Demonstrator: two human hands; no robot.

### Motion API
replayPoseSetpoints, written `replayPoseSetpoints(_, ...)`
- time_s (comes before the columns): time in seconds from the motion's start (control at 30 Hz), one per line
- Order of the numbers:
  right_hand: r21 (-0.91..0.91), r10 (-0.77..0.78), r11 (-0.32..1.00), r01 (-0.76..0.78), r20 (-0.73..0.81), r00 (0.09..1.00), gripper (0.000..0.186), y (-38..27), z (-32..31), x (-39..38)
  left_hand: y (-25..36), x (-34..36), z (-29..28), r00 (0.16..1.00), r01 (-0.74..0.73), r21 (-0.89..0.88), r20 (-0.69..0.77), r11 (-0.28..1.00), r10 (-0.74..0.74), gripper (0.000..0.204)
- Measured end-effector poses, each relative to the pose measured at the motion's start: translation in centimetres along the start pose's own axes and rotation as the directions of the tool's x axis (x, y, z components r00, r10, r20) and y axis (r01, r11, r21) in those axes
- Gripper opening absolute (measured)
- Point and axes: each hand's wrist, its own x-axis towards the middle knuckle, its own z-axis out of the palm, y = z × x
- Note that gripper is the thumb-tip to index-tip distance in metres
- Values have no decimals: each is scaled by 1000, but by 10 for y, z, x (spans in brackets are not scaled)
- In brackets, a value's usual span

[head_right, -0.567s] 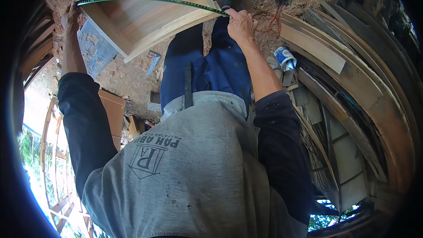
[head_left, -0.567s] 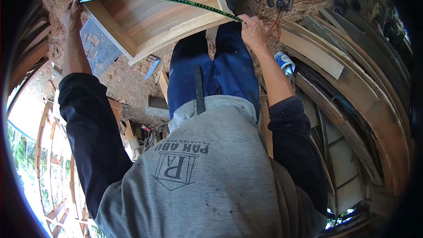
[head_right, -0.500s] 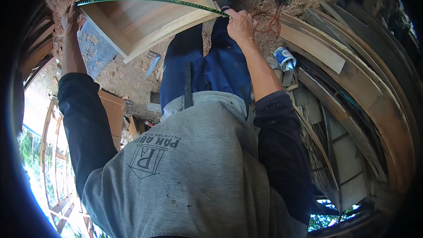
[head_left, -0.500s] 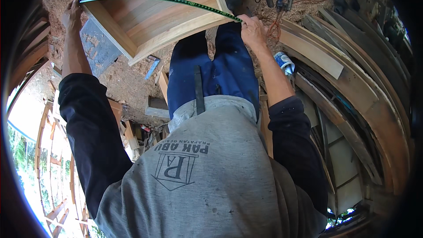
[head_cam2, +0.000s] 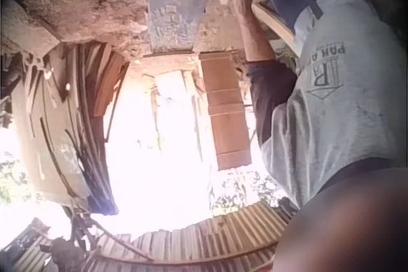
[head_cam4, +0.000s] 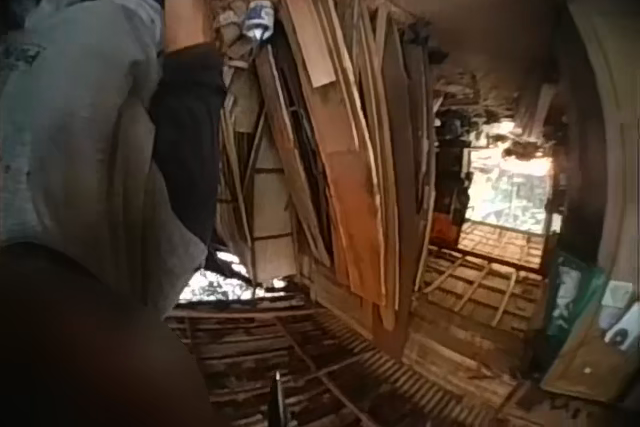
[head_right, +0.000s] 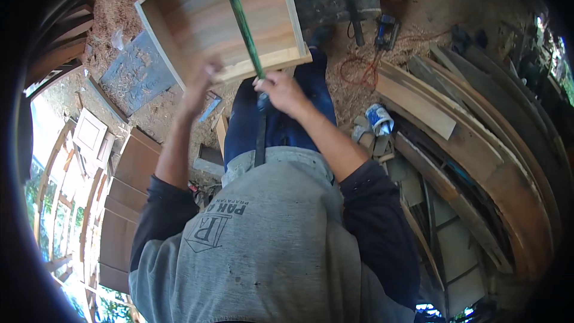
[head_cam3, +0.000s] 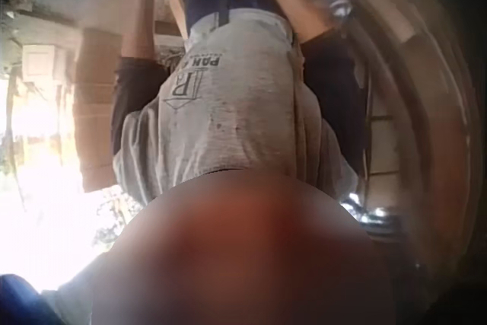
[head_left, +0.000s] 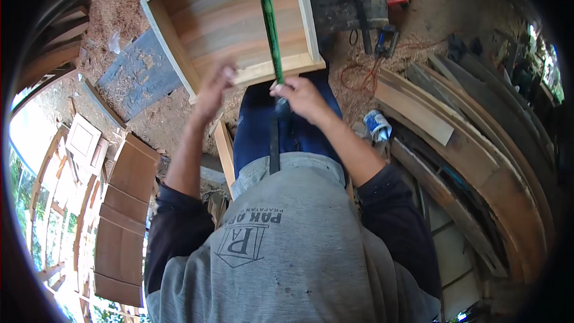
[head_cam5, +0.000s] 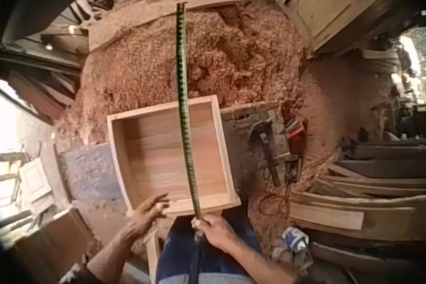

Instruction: The person constructs a wooden box by hammering nails into the wooden panels and measuring the dimensions with a tape measure.

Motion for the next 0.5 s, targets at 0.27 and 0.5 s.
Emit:
replayPoseSetpoints(0.27, 161, 26, 987, -27, 9, 1000, 24, -2, 71, 28, -42, -59, 22, 940, 338, -287, 155, 896, -304, 51)
replayPoseSetpoints(0.5, 411, 56, 911, 28, -191, 980, 17, -64, 26, 110, -74, -88, -42, 849, 525, -23, -64, 851, -525, 18)
